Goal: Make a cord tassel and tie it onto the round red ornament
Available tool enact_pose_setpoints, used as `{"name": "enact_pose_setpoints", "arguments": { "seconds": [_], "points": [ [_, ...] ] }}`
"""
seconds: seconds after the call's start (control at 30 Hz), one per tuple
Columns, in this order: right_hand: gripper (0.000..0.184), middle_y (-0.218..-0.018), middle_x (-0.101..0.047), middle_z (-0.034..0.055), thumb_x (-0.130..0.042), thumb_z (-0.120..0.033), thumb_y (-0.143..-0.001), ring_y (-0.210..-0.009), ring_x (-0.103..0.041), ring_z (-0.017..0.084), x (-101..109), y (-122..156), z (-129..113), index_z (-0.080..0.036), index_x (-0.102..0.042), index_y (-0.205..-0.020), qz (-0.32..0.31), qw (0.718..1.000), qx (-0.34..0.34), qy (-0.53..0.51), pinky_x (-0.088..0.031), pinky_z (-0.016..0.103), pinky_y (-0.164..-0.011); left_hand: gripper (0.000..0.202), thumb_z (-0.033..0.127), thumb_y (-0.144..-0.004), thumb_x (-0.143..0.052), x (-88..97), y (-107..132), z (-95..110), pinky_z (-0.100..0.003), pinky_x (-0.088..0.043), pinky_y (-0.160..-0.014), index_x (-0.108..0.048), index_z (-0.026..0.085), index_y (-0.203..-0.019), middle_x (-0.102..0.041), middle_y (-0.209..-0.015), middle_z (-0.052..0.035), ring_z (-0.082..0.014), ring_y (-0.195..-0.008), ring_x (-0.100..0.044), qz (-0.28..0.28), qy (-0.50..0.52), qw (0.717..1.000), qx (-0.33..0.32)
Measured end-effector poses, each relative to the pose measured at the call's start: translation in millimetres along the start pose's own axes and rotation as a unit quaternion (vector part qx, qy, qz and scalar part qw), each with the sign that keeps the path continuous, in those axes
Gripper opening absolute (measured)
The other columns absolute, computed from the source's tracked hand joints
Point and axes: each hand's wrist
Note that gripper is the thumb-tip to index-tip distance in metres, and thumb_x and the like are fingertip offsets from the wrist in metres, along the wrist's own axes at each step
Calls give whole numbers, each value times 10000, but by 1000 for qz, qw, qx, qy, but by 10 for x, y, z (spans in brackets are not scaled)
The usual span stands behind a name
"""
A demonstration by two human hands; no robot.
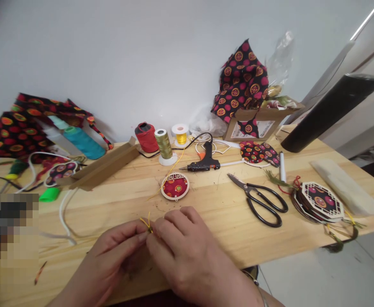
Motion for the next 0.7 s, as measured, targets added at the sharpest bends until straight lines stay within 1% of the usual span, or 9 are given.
{"name": "enact_pose_setpoints", "arguments": {
  "seconds": [0.13,0.27,0.37,0.47,0.6,0.7],
  "points": [
    [198,-917,-627,72,-410,-111,-930,-833,-511,194,14,-7,-1,-132,-607,-933,-44,999,1,20,-386,362,-718,191,283,-824,-571,31,16,9,-229,-357,-612,-639,187,-674,-503,-635,34,-138,-646,-423,-1,-98,995,-32],
    [193,-903,-618,63,-412,-124,-929,-829,-503,194,21,1,-10,-143,-603,-914,-68,997,-11,20,-377,362,-715,197,268,-841,-534,14,35,77,-243,-372,-665,-637,193,-692,-546,-681,23,-158,-696,-471,-17,-165,985,-56],
    [209,-881,-610,53,-401,-119,-932,-814,-497,182,28,7,-8,-148,-605,-900,-53,998,-14,7,-372,348,-706,203,273,-848,-520,7,47,98,-240,-370,-653,-633,197,-698,-529,-674,28,-156,-690,-470,-20,-184,981,-61],
    [203,-875,-603,42,-407,-117,-934,-812,-489,168,26,21,3,-158,-605,-918,-47,998,-29,-17,-370,332,-709,205,283,-855,-510,23,45,63,-237,-357,-630,-632,197,-716,-524,-683,27,-150,-682,-455,-19,-189,980,-55],
    [182,-924,-603,38,-414,-99,-926,-834,-476,158,15,41,18,-157,-586,-915,-50,996,-44,-65,-365,316,-735,210,310,-855,-519,46,32,5,-228,-310,-542,-601,195,-700,-469,-648,40,-125,-601,-388,-36,-162,985,-34],
    [168,-944,-606,39,-419,-89,-923,-849,-476,162,8,44,23,-156,-571,-894,-50,993,-52,-89,-363,320,-752,228,320,-851,-528,42,36,2,-226,-271,-496,-570,191,-668,-415,-604,54,-110,-549,-342,-40,-145,988,-20]
  ]
}}
Point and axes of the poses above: each hand's wrist, its own y-axis away from the middle knuckle, its own x-axis out of the back of the hand, z = x × y
